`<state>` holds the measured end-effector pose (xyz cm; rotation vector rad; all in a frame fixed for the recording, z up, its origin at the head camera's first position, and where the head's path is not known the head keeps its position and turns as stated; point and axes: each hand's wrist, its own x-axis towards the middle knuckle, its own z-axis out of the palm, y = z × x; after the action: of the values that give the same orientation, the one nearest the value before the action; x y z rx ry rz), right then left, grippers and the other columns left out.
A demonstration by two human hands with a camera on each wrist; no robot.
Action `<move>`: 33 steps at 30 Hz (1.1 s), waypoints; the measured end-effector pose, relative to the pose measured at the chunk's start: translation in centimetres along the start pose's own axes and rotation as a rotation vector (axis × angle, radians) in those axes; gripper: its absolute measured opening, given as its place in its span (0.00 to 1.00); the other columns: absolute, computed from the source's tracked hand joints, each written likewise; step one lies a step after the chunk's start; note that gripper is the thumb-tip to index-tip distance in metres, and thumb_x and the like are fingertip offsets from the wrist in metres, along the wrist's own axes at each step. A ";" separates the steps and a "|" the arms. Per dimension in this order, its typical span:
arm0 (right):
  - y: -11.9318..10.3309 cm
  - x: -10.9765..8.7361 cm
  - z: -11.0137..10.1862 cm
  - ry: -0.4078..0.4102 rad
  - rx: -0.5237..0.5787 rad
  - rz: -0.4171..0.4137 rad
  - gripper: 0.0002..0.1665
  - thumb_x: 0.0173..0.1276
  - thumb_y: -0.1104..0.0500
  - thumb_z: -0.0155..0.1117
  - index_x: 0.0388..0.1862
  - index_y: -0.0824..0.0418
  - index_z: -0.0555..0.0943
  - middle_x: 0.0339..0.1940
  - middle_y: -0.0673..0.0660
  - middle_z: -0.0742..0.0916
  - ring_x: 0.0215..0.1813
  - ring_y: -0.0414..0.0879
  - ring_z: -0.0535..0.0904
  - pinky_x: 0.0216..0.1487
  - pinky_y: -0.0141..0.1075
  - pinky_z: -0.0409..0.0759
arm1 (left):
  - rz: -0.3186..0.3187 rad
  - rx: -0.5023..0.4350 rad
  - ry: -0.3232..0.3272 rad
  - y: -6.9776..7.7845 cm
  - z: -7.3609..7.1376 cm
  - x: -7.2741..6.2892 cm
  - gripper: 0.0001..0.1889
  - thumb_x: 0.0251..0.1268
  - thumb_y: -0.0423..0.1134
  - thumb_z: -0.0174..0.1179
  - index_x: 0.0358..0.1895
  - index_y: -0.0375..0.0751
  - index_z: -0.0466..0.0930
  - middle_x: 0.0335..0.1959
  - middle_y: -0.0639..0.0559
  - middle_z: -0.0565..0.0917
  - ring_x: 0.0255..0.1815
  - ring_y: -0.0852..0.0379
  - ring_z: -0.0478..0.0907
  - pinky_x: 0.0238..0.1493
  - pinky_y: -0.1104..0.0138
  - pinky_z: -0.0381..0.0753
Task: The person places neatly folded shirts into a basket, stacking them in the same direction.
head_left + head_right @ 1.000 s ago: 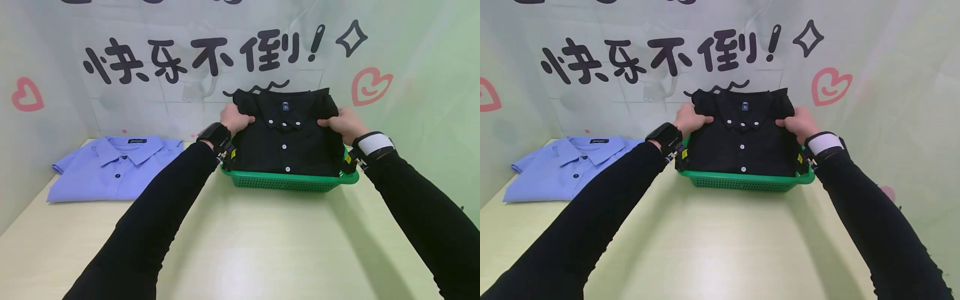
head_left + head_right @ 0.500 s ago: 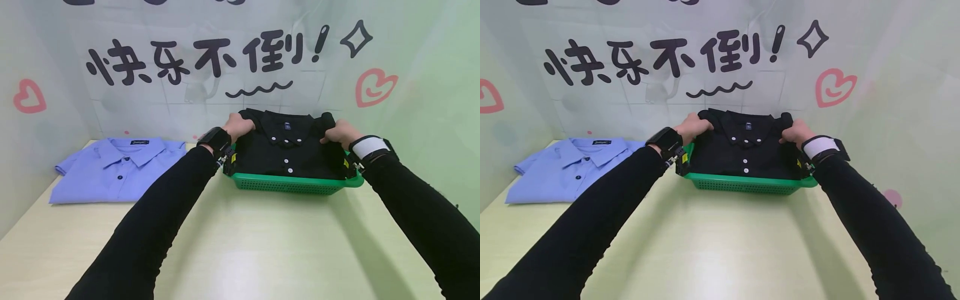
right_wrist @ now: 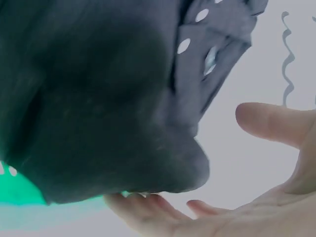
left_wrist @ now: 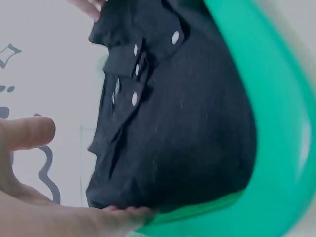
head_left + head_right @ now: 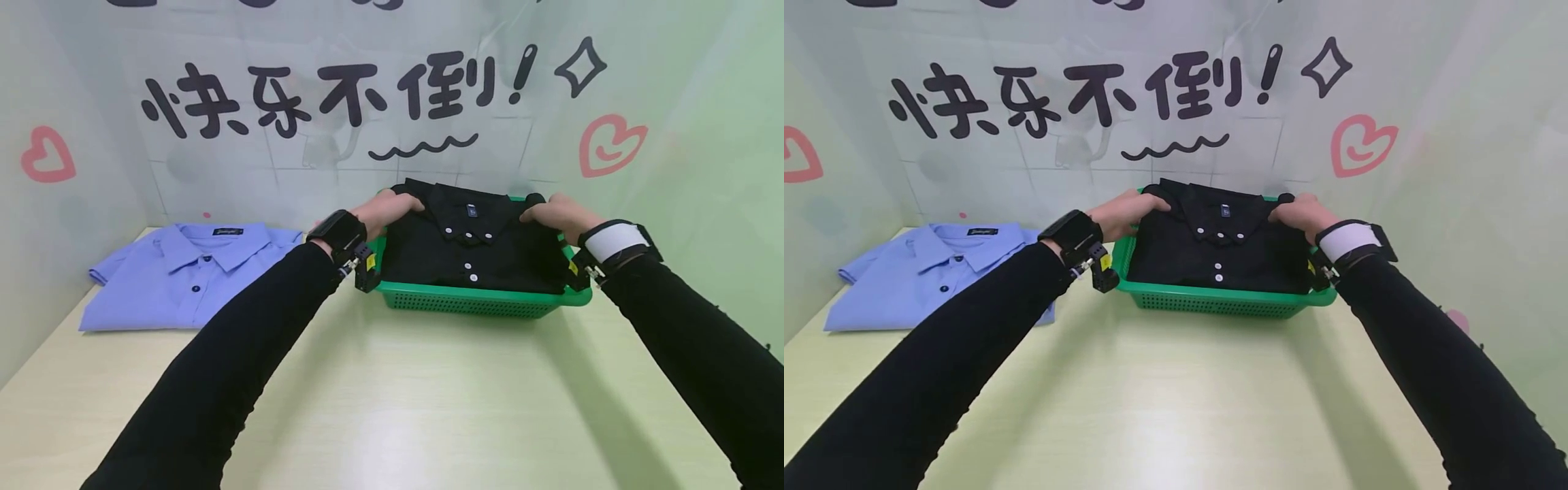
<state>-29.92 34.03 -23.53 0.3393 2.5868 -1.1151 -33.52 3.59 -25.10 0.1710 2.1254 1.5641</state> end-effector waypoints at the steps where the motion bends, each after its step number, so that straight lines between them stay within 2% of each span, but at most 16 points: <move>1: -0.3 -0.3 0.0 -0.012 0.020 0.002 0.48 0.76 0.53 0.53 0.75 0.78 0.37 0.75 0.76 0.49 0.74 0.72 0.46 0.65 0.68 0.56 | -0.004 0.000 -0.009 0.0 0.0 -0.2 0.39 0.71 0.43 0.55 0.77 0.37 0.43 0.78 0.47 0.47 0.77 0.48 0.46 0.73 0.50 0.53; 3: -0.8 -1.0 0.2 -0.014 0.045 -0.006 0.49 0.76 0.51 0.52 0.76 0.76 0.36 0.76 0.74 0.47 0.75 0.70 0.43 0.66 0.69 0.53 | -0.005 -0.004 -0.022 0.0 0.0 -0.8 0.38 0.72 0.44 0.55 0.77 0.38 0.45 0.78 0.48 0.47 0.77 0.48 0.46 0.73 0.50 0.52; 6: -1.6 -1.9 0.7 0.001 0.049 -0.031 0.49 0.76 0.47 0.52 0.77 0.74 0.40 0.77 0.72 0.48 0.76 0.68 0.42 0.67 0.68 0.51 | -0.002 -0.020 -0.030 -0.1 -0.1 -1.6 0.35 0.73 0.45 0.54 0.76 0.38 0.49 0.77 0.48 0.49 0.76 0.46 0.49 0.72 0.50 0.55; 8: -2.0 -2.5 1.3 0.032 0.033 -0.059 0.42 0.76 0.45 0.52 0.73 0.74 0.54 0.76 0.72 0.54 0.75 0.67 0.47 0.69 0.65 0.53 | -0.003 -0.031 -0.035 -0.2 -0.4 -2.1 0.35 0.74 0.46 0.53 0.76 0.40 0.49 0.77 0.49 0.49 0.75 0.43 0.50 0.71 0.49 0.57; 10: -2.2 -3.0 2.0 0.062 0.015 -0.089 0.34 0.76 0.44 0.52 0.61 0.73 0.64 0.72 0.72 0.60 0.73 0.67 0.52 0.69 0.62 0.55 | -0.007 -0.042 -0.036 -0.2 -0.6 -2.8 0.36 0.74 0.47 0.52 0.77 0.42 0.46 0.78 0.49 0.48 0.74 0.41 0.50 0.70 0.50 0.58; 13: -2.6 -3.8 2.9 0.071 0.013 -0.120 0.33 0.76 0.43 0.52 0.57 0.73 0.65 0.67 0.71 0.64 0.70 0.66 0.55 0.70 0.60 0.55 | -0.018 -0.043 -0.029 -0.3 -1.0 -3.7 0.38 0.75 0.48 0.52 0.79 0.44 0.42 0.78 0.50 0.47 0.73 0.40 0.50 0.68 0.51 0.61; 17: -3.5 -5.2 3.9 0.017 0.049 -0.118 0.44 0.77 0.43 0.51 0.75 0.72 0.50 0.72 0.71 0.59 0.73 0.67 0.52 0.71 0.61 0.53 | -0.006 -0.049 -0.035 -0.7 -1.4 -5.2 0.39 0.76 0.50 0.51 0.79 0.43 0.41 0.76 0.45 0.50 0.72 0.41 0.52 0.67 0.53 0.64; 21: -4.3 -6.5 5.2 -0.026 0.107 -0.131 0.46 0.78 0.45 0.52 0.78 0.69 0.44 0.76 0.68 0.56 0.74 0.65 0.51 0.72 0.58 0.52 | 0.022 -0.067 -0.055 -1.5 -1.8 -6.7 0.36 0.75 0.51 0.51 0.76 0.39 0.47 0.71 0.41 0.56 0.70 0.42 0.55 0.66 0.54 0.66; 24: -4.8 -7.2 6.2 -0.043 0.134 -0.167 0.44 0.78 0.47 0.52 0.78 0.68 0.46 0.76 0.66 0.57 0.74 0.63 0.52 0.72 0.56 0.52 | 0.038 -0.074 -0.068 -1.8 -2.0 -7.7 0.35 0.76 0.52 0.50 0.76 0.39 0.49 0.71 0.40 0.58 0.71 0.42 0.55 0.67 0.54 0.65; 27: -5.0 -7.9 7.0 -0.058 0.154 -0.211 0.41 0.78 0.48 0.52 0.77 0.68 0.50 0.75 0.64 0.59 0.74 0.61 0.55 0.72 0.56 0.54 | 0.056 -0.087 -0.081 -2.0 -2.2 -8.7 0.35 0.77 0.51 0.49 0.77 0.40 0.47 0.74 0.39 0.56 0.73 0.40 0.53 0.68 0.52 0.64; 33: -5.8 -9.8 9.0 -0.108 0.208 -0.289 0.36 0.78 0.50 0.53 0.75 0.68 0.55 0.75 0.61 0.60 0.74 0.57 0.57 0.71 0.55 0.58 | 0.095 -0.106 -0.083 -2.3 -2.4 -10.8 0.31 0.78 0.49 0.47 0.76 0.39 0.53 0.72 0.39 0.58 0.71 0.40 0.56 0.67 0.52 0.65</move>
<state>-21.10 22.58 -21.98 -0.0540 2.4835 -1.4625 -24.78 -3.40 -23.32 0.2996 1.9914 1.6895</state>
